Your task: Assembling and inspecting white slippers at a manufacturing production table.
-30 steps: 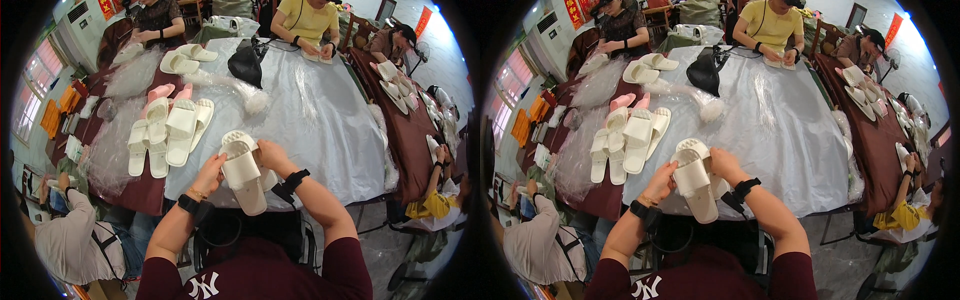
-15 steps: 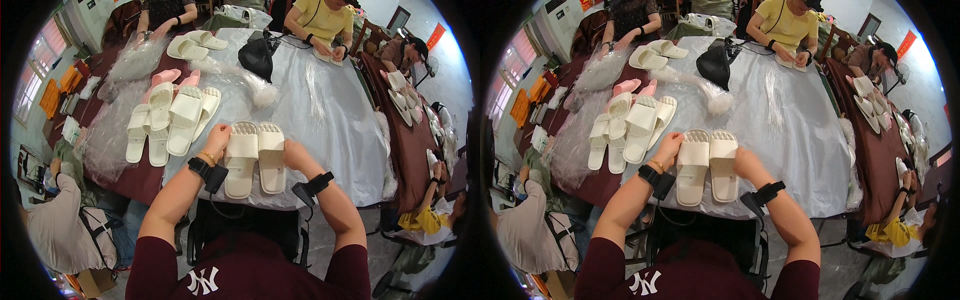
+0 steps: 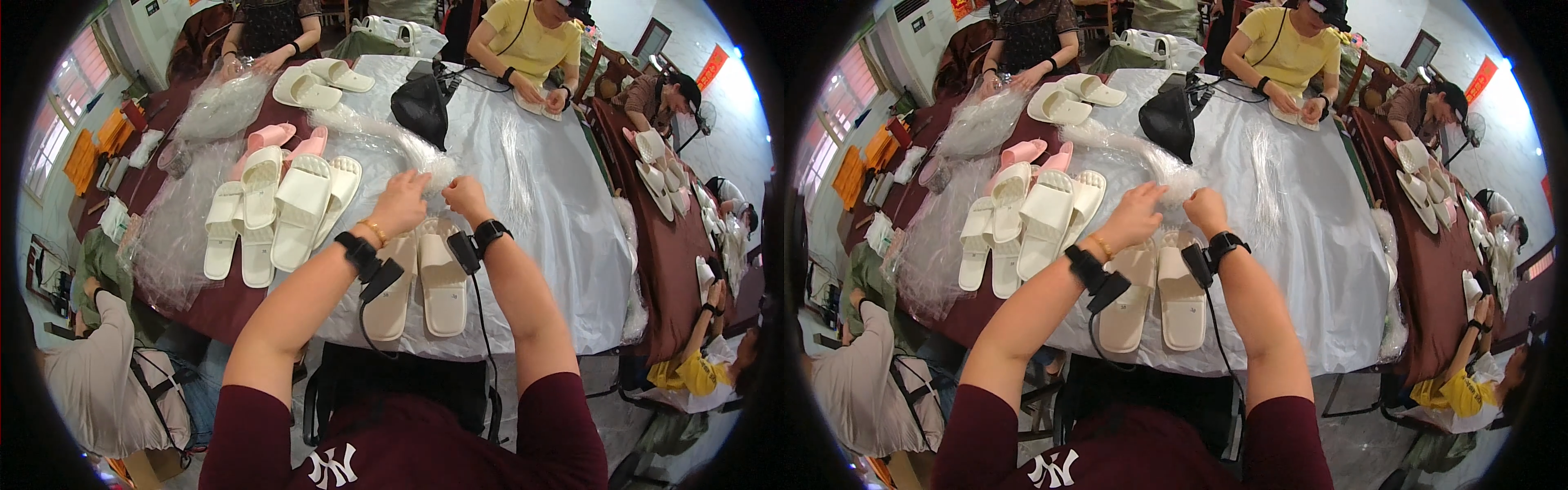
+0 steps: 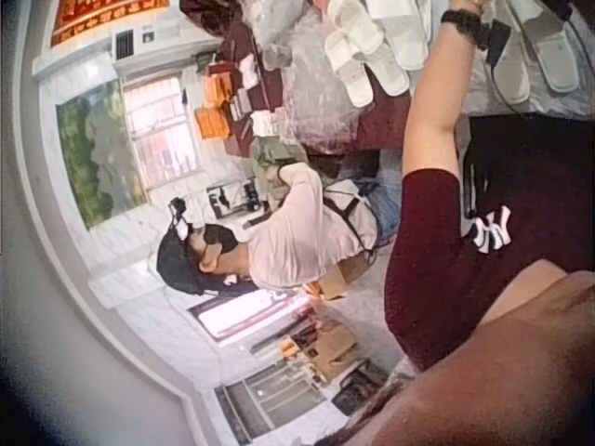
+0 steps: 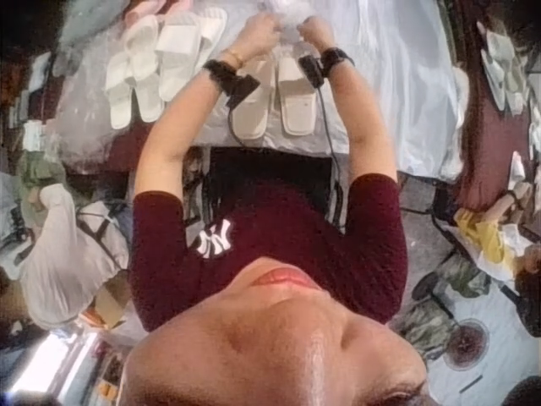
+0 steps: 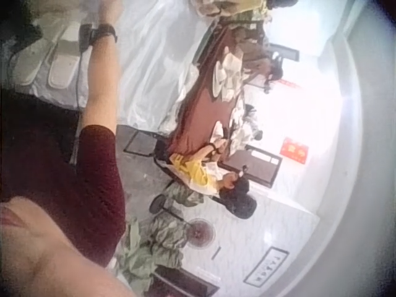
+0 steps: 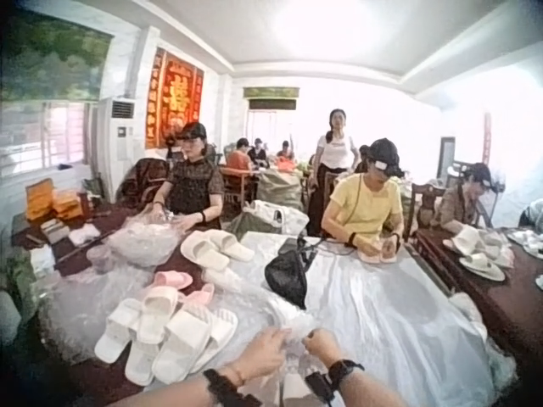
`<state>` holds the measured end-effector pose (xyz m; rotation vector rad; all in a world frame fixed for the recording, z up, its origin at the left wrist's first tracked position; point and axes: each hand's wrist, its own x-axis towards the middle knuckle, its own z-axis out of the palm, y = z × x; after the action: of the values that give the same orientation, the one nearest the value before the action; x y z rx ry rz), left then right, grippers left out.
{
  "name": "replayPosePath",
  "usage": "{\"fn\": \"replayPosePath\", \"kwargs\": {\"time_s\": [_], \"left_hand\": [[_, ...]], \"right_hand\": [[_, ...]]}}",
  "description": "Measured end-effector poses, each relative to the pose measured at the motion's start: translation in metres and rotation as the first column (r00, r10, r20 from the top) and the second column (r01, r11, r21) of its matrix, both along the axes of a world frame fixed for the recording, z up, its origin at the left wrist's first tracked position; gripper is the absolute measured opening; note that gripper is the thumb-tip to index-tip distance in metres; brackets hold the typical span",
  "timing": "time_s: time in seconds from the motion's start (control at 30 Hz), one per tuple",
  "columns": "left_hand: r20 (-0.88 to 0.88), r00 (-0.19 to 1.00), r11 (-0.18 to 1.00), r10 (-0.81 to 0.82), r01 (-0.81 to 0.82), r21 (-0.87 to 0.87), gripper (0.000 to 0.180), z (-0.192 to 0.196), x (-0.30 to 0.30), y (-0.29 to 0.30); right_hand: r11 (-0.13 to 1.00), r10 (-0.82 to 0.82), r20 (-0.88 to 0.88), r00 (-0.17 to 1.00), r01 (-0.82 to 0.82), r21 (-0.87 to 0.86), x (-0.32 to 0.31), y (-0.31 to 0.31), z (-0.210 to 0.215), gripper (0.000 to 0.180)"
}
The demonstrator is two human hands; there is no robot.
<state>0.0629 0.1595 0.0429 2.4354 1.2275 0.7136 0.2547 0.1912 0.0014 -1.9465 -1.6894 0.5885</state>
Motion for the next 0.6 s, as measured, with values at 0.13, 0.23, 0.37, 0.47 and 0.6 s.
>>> {"fn": "replayPosePath", "kwargs": {"time_s": [0.13, 0.23, 0.37, 0.47, 0.6], "left_hand": [[-0.339, 0.939, 0.998, -0.056, 0.047, -0.036, 0.058, 0.005, 0.022, 0.012], [-0.512, 0.856, 0.990, -0.076, 0.004, -0.140, 0.064, -0.019, 0.030, 0.030], [-0.500, 0.865, 0.990, -0.034, -0.040, -0.138, 0.065, -0.022, 0.031, 0.032], [-0.491, 0.871, 0.986, -0.032, -0.053, -0.158, 0.065, -0.017, 0.020, 0.027], [-0.429, 0.903, 1.000, 0.006, -0.002, 0.009, 0.057, -0.006, 0.018, 0.019]], "right_hand": [[0.999, 0.041, 0.029, 0.999, -0.041, -0.026, 0.007, -0.014, -0.002, 0.027], [0.973, 0.169, 0.055, 0.984, -0.158, -0.168, 0.020, -0.070, 0.020, 0.028], [0.844, 0.393, -0.046, 0.918, -0.380, -0.377, 0.081, -0.206, 0.057, 0.021], [0.826, 0.193, -0.103, 0.976, -0.218, -0.519, 0.124, -0.306, 0.087, 0.019], [0.832, -0.158, -0.228, 0.961, 0.005, -0.554, 0.158, -0.394, 0.123, 0.013]]}}
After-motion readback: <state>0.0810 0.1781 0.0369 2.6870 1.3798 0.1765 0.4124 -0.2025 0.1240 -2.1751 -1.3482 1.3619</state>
